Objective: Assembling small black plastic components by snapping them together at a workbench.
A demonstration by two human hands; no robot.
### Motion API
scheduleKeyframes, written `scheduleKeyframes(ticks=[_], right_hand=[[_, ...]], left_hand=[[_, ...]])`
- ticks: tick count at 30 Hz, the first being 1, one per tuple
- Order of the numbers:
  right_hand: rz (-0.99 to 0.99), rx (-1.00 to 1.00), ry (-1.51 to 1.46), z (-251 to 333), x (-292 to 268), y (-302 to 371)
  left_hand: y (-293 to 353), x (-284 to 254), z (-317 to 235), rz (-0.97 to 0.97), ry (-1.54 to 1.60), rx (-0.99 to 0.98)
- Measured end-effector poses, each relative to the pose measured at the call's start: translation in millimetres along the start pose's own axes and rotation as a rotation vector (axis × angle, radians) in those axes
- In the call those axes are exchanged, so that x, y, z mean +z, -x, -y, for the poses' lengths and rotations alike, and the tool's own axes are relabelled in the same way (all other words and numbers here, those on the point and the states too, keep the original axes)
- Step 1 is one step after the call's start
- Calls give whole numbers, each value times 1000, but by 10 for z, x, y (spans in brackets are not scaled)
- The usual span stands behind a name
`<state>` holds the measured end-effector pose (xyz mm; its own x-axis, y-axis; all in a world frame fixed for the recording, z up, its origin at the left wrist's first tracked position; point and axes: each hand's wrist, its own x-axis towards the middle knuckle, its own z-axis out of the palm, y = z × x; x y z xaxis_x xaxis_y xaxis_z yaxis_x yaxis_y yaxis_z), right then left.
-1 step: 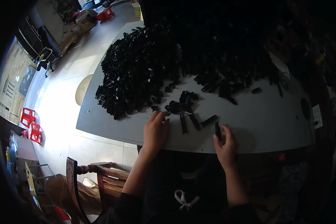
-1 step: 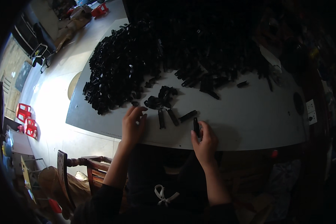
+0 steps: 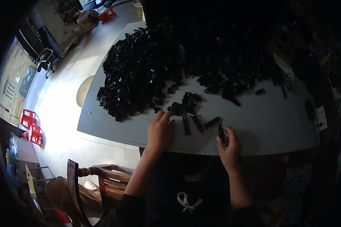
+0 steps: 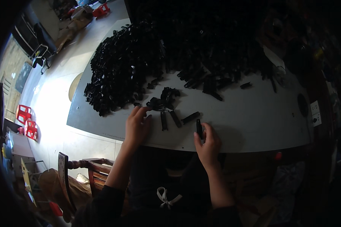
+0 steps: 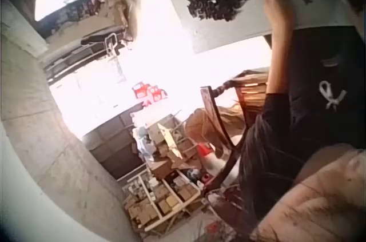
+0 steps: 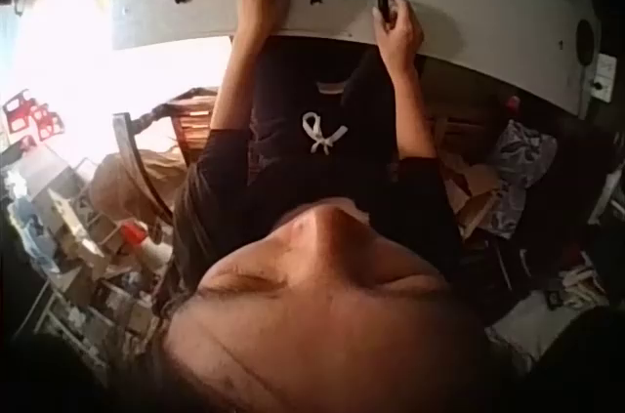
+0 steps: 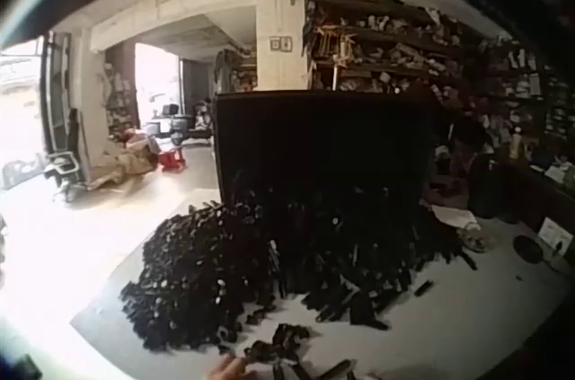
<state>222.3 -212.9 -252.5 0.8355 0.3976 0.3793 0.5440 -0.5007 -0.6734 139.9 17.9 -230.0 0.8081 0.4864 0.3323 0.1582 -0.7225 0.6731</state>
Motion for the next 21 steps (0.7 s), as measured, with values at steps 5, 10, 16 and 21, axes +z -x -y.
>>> scheduleKeyframes(ticks=[5, 10, 16, 21], right_hand=[[-3, -9, -9, 53, -18, 44], [33, -22, -13, 9, -51, 88], [257, 182, -312, 404, -330, 47], [394, -282, -256, 824, -516, -32]], left_hand=[[2, 12, -52, 59, -227, 36], [88, 11, 5, -2, -211, 40], [250, -400, -174, 71, 446, -126], [514, -605, -538, 191, 466, 109]])
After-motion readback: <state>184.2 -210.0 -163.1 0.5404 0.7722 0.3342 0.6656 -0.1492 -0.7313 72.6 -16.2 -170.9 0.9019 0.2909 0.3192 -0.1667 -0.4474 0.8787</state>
